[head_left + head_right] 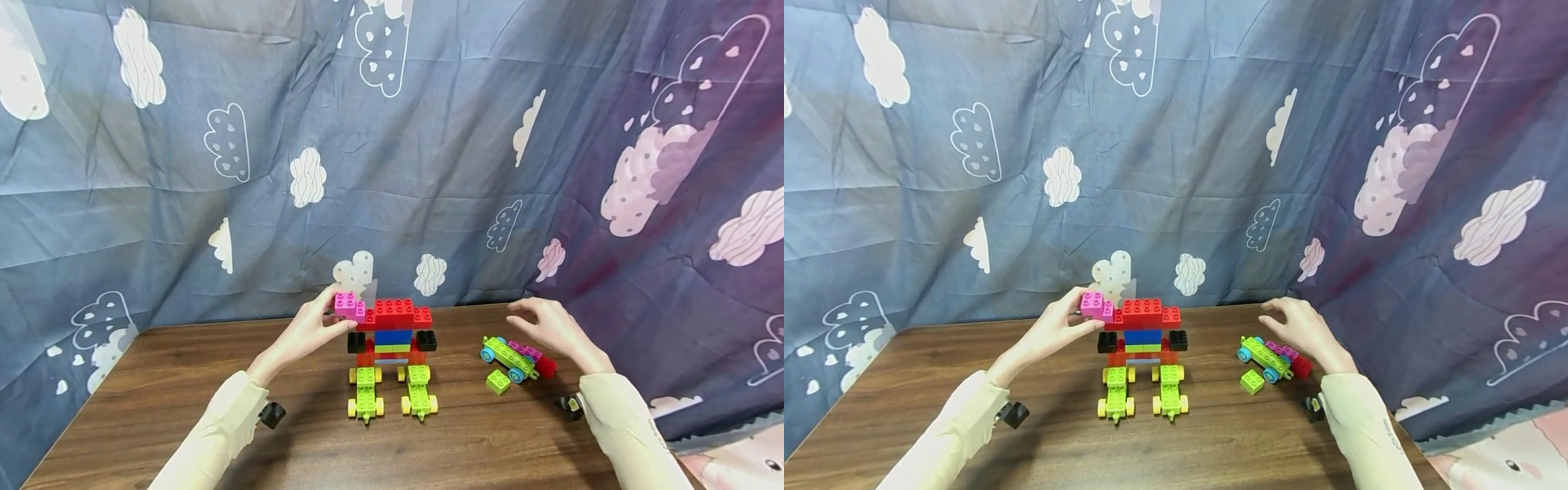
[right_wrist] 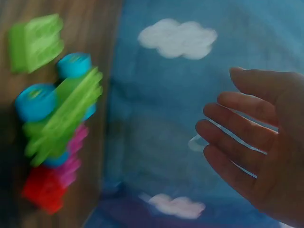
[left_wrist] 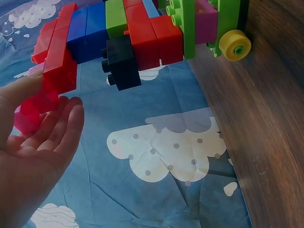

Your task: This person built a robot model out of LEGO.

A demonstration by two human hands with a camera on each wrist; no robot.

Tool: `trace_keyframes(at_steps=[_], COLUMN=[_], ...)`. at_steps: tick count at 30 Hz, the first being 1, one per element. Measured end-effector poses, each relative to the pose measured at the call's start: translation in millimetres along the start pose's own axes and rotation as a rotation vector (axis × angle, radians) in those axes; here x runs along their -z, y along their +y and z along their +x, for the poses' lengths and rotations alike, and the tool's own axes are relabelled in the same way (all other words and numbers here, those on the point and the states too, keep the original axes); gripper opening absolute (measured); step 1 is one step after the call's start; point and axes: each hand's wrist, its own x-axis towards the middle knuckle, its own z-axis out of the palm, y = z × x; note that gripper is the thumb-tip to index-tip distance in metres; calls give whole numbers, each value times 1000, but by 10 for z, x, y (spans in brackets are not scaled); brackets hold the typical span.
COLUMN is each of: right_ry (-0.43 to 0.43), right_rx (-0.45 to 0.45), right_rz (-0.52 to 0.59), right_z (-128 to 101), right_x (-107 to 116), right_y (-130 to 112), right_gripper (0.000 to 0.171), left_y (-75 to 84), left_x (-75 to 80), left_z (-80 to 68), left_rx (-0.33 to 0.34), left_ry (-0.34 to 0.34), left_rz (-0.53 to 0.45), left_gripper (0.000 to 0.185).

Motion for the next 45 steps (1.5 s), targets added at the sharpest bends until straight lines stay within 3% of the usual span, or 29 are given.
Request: trace_keyframes(at_steps=[9,21,32,45], right_ry=[-174,-321,-368,-343], right_rx=[-107,-167,-215,-263], right_rz=[1,-47,-57,-62], right_z=[-198,-257,-249,-209], right_x=[-216,-381,-442,-449], right_y=[512,768,917,1142], right_gripper=[22,13,18,21], left_y=[1,-21,-19,-45], left_x=[5,3,7,4], left_z=[1,-4,0,11], left_rx=[12,12,12,7], left_ry=[-8,-10,-11,-18], left_rz=[-33,-36,-25,-27], left_gripper=[55,57,58,60])
